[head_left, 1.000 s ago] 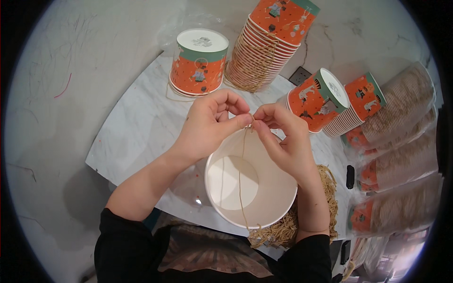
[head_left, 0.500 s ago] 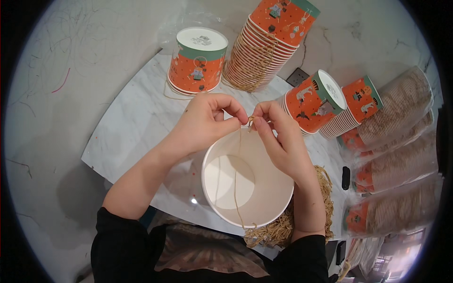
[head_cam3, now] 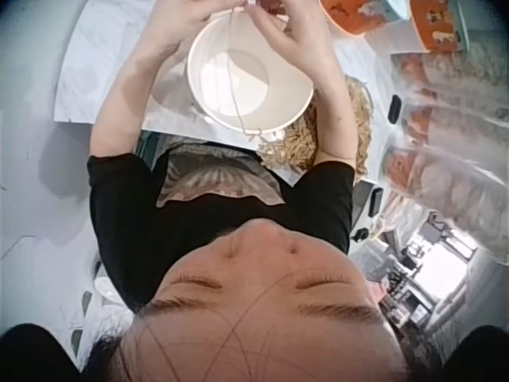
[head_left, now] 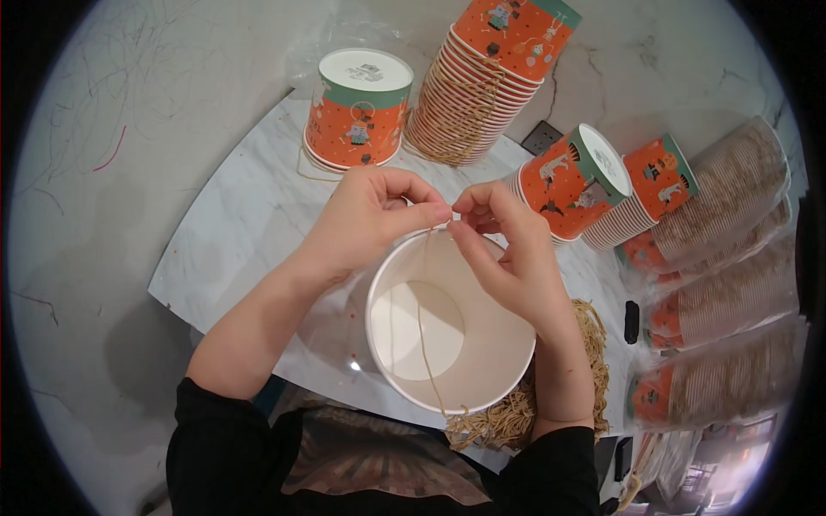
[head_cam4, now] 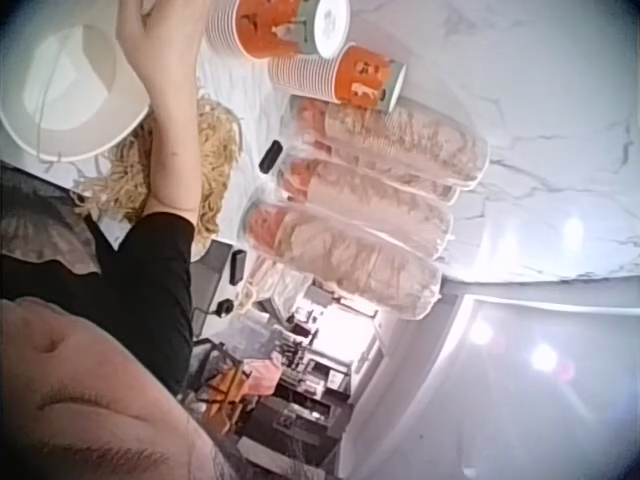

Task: Attaching string handles to printed paper treat buckets.

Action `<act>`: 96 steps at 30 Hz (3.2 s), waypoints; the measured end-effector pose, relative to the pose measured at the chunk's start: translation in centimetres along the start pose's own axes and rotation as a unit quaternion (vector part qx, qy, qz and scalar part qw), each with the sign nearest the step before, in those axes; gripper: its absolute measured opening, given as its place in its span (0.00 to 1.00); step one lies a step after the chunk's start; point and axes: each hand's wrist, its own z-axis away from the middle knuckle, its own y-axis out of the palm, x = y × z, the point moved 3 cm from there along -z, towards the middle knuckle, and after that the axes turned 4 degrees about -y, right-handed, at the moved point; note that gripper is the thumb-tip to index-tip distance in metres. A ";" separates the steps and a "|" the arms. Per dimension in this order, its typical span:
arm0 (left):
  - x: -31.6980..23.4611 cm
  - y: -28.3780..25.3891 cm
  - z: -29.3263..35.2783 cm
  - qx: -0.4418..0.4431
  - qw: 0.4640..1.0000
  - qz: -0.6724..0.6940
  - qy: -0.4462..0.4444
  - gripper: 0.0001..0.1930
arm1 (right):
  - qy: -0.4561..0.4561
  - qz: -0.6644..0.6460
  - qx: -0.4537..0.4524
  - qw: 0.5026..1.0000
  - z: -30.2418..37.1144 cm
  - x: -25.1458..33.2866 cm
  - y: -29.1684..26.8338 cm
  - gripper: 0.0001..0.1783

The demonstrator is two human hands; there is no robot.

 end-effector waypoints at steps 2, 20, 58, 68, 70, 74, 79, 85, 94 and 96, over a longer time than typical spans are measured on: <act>-0.2 0.0 0.1 0.008 1.000 0.004 -0.006 0.05 | -0.020 0.020 0.008 1.000 -0.1 0.0 -0.1 0.09; 0.0 -0.9 -0.5 -0.014 0.996 -0.002 -0.085 0.05 | 0.064 -0.007 -0.009 0.998 0.1 -0.3 -0.5 0.05; 0.6 -0.1 -0.9 0.004 0.998 -0.059 0.005 0.04 | -0.047 0.107 0.042 0.992 0.0 1.2 -0.3 0.08; 0.2 -0.1 -0.8 -0.005 0.999 -0.036 -0.008 0.05 | 0.024 -0.007 0.013 1.000 0.2 -0.1 -0.6 0.04; 0.1 0.1 -0.7 -0.006 1.000 -0.027 -0.006 0.05 | 0.100 -0.079 0.026 0.992 0.3 -0.6 -1.0 0.05; 0.4 0.4 -0.5 0.011 1.000 -0.010 -0.003 0.07 | 0.211 -0.176 0.039 0.961 0.3 -1.6 -1.5 0.09; 0.7 0.8 -0.6 0.021 0.999 -0.021 0.015 0.08 | 0.205 -0.152 0.041 0.966 0.1 -1.6 -1.2 0.08; 1.0 0.8 -0.6 0.023 0.999 -0.018 0.012 0.11 | 0.186 -0.187 0.029 0.964 -0.1 -2.4 -1.0 0.06; 1.6 0.9 -0.8 0.044 0.996 0.079 -0.005 0.14 | 0.216 -0.266 0.080 0.936 -0.2 -3.0 -1.2 0.02; 2.3 0.9 -0.7 0.067 0.987 0.123 -0.075 0.14 | 0.218 -0.272 0.094 0.933 -0.1 -3.1 -1.3 0.02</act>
